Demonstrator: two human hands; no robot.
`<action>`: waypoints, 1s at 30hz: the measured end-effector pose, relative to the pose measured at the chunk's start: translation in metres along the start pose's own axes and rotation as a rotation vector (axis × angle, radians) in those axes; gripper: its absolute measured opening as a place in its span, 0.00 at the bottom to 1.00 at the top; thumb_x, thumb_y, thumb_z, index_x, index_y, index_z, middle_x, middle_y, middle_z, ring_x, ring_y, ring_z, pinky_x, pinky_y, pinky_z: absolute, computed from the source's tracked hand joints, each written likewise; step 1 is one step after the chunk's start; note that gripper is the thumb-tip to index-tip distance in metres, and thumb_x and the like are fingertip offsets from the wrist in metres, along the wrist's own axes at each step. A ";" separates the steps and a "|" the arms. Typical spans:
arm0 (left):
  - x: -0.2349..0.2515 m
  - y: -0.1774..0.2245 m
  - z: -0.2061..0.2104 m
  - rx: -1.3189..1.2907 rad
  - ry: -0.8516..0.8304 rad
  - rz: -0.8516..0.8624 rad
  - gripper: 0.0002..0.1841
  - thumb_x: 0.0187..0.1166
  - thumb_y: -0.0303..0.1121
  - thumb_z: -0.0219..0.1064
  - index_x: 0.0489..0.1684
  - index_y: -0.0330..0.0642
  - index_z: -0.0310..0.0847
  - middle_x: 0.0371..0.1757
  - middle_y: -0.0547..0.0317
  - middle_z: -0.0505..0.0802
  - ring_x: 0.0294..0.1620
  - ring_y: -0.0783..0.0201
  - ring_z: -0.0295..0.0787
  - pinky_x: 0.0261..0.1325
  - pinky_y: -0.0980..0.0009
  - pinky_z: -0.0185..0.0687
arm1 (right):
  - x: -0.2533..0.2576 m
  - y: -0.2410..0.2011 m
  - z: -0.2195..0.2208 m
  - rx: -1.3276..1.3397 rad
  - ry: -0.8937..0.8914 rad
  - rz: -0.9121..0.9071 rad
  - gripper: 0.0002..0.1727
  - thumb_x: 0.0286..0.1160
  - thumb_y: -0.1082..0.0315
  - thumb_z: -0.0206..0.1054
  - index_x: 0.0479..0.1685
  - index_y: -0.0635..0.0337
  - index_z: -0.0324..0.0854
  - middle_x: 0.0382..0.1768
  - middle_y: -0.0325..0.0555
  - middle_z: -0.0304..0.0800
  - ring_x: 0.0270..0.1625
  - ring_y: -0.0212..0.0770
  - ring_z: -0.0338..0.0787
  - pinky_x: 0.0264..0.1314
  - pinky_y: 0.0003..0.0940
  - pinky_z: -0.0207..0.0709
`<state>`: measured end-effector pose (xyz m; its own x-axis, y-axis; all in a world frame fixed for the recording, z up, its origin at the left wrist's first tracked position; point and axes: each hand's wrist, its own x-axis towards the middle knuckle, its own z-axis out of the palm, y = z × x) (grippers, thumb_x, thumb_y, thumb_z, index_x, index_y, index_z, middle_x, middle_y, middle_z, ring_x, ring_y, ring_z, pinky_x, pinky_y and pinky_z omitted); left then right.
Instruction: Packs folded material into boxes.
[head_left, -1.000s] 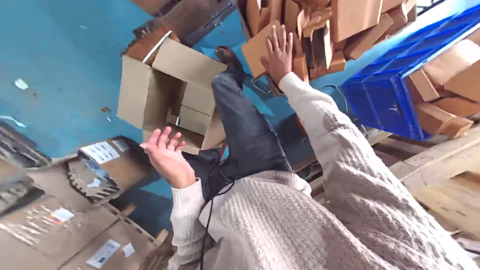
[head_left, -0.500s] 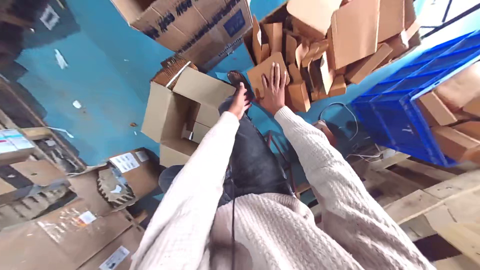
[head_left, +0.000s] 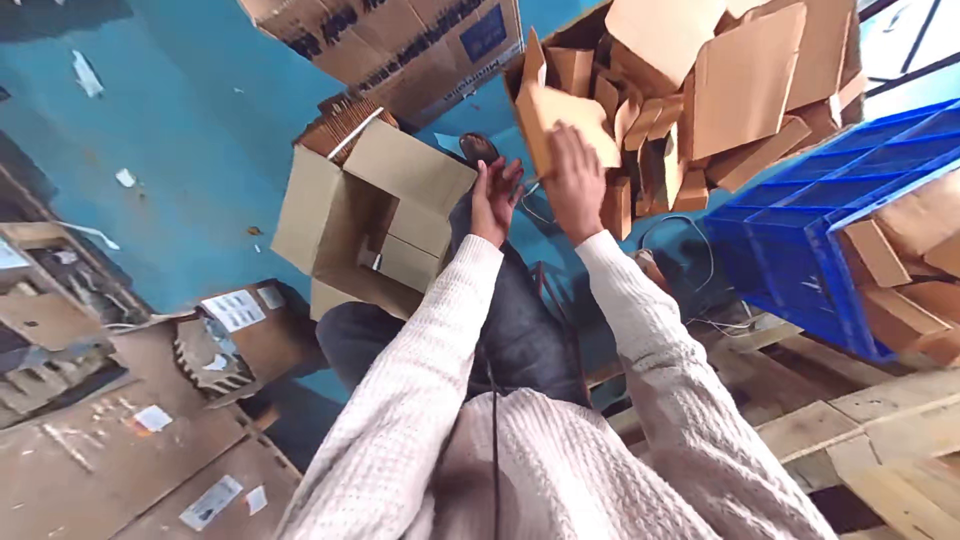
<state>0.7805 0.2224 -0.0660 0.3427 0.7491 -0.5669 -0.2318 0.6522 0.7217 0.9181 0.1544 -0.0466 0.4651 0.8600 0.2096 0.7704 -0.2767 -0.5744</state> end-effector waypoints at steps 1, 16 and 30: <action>0.001 0.003 -0.004 -0.038 0.001 0.013 0.32 0.94 0.55 0.30 0.79 0.42 0.64 0.70 0.53 0.87 0.70 0.58 0.85 0.72 0.58 0.79 | 0.004 0.003 -0.016 0.158 0.171 0.075 0.32 0.69 0.69 0.73 0.76 0.69 0.76 0.74 0.62 0.82 0.77 0.59 0.82 0.77 0.56 0.76; 0.001 -0.001 -0.011 0.179 0.132 -0.129 0.31 0.95 0.53 0.34 0.77 0.38 0.69 0.63 0.52 0.89 0.57 0.62 0.88 0.60 0.64 0.82 | 0.006 0.026 0.019 0.299 0.246 0.692 0.35 0.73 0.57 0.75 0.75 0.70 0.71 0.58 0.61 0.88 0.58 0.51 0.90 0.63 0.44 0.82; -0.036 0.082 -0.100 0.965 -0.129 0.394 0.30 0.93 0.40 0.27 0.74 0.26 0.67 0.69 0.46 0.86 0.58 0.65 0.89 0.60 0.67 0.84 | -0.122 0.009 0.012 -0.114 0.366 0.088 0.21 0.78 0.53 0.70 0.60 0.58 0.87 0.59 0.61 0.88 0.60 0.57 0.85 0.65 0.49 0.72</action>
<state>0.6582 0.2607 -0.0263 0.5083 0.8333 -0.2175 0.4564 -0.0465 0.8885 0.8628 0.0518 -0.0875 0.6406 0.6271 0.4432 0.7544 -0.4060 -0.5158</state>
